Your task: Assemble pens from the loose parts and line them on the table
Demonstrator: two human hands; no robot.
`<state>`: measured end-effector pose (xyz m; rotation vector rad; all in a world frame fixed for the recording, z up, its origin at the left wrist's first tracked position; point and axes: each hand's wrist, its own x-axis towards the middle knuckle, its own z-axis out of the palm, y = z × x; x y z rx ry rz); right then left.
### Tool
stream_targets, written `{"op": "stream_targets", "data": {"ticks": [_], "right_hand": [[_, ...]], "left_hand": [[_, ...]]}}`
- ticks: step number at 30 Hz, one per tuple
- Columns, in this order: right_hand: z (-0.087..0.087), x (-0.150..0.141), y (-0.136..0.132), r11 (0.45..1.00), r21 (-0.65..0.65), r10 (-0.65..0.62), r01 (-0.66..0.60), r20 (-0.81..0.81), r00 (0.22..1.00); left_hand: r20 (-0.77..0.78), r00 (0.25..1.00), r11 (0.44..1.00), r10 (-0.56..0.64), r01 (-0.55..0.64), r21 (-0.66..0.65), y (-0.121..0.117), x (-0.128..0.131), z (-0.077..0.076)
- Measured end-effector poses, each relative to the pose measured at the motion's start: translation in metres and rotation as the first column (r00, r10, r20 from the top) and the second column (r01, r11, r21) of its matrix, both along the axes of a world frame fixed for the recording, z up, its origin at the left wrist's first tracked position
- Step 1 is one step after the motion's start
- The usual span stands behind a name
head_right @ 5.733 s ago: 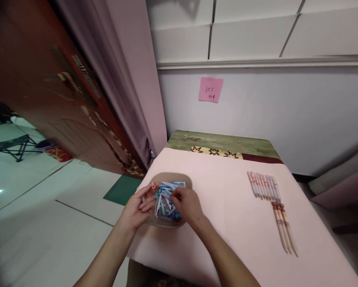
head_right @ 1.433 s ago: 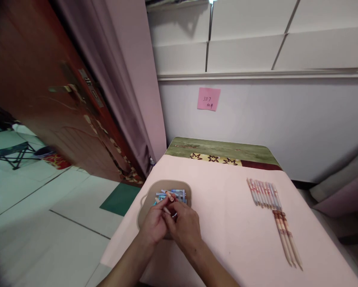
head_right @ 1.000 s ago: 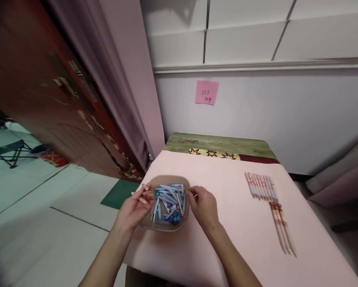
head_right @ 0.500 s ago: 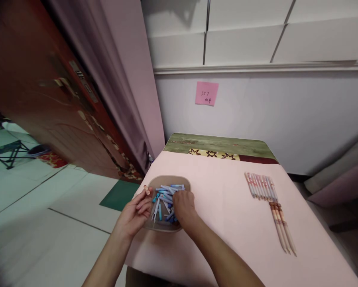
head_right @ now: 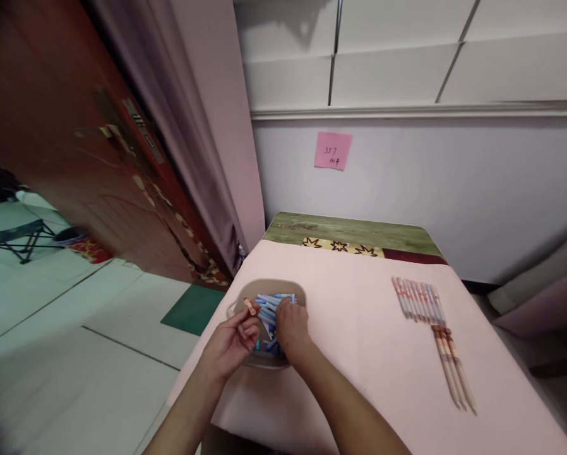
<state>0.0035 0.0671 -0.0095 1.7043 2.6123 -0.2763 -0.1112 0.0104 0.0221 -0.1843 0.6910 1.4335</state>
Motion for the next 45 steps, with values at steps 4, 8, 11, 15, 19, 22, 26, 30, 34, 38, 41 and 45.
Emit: {"op": "stream_targets", "data": {"ticks": [4, 8, 11, 15, 19, 22, 26, 30, 34, 38, 41, 45], "right_hand": [[0.012, 0.017, -0.008, 0.996, 0.046, -0.072, 0.078, -0.129, 0.989], [0.025, 0.048, -0.031, 0.992, -0.008, -0.104, 0.127, -0.634, 0.766], [0.032, 0.062, -0.054, 0.999, -0.041, -0.049, 0.026, -0.843, 0.536], [0.033, 0.065, -0.069, 1.0, -0.012, -0.003, -0.017, -0.892, 0.451], [0.028, 0.063, -0.067, 0.999, 0.051, 0.035, 0.019, -0.87, 0.491], [0.028, 0.062, -0.067, 0.994, 0.109, 0.082, 0.021, -0.852, 0.517], [0.03, 0.063, -0.07, 0.984, 0.179, 0.14, 0.019, -0.829, 0.541], [0.029, 0.063, -0.069, 0.976, 0.214, 0.153, 0.042, -0.807, 0.57], [0.025, 0.058, -0.069, 0.975, 0.22, 0.164, 0.027, -0.801, 0.576], [0.029, 0.051, -0.075, 0.989, 0.141, 0.092, 0.043, -0.82, 0.565], [0.035, 0.049, -0.077, 0.998, 0.045, 0.011, 0.041, -0.792, 0.61], [0.038, 0.052, -0.076, 0.999, 0.014, -0.012, 0.033, -0.728, 0.686]], "left_hand": [[-0.027, 0.999, 0.999, 0.033, -0.033, 0.022, 0.002, 0.0, -0.003], [0.02, 0.997, 0.996, 0.072, -0.073, 0.049, 0.005, 0.0, -0.004], [0.051, 0.995, 0.995, 0.08, -0.083, 0.056, 0.01, 0.005, -0.001], [0.072, 0.996, 0.998, 0.047, -0.05, 0.039, 0.015, 0.018, 0.003], [0.103, 0.994, 0.999, 0.03, -0.033, 0.03, 0.015, 0.027, 0.004], [0.108, 0.994, 0.999, 0.023, -0.026, 0.027, 0.014, 0.028, 0.004], [0.095, 0.995, 0.999, 0.038, -0.041, 0.033, 0.014, 0.025, 0.004], [0.083, 0.996, 0.999, 0.041, -0.044, 0.031, 0.014, 0.025, 0.005], [0.11, 0.993, 0.998, 0.038, -0.043, 0.045, 0.014, 0.027, 0.003], [0.113, 0.993, 0.996, 0.035, -0.043, 0.073, 0.016, 0.026, -0.001], [0.093, 0.995, 0.997, 0.041, -0.047, 0.057, 0.017, 0.024, -0.003], [0.07, 0.997, 0.999, 0.028, -0.031, 0.039, 0.015, 0.024, -0.001]]}}
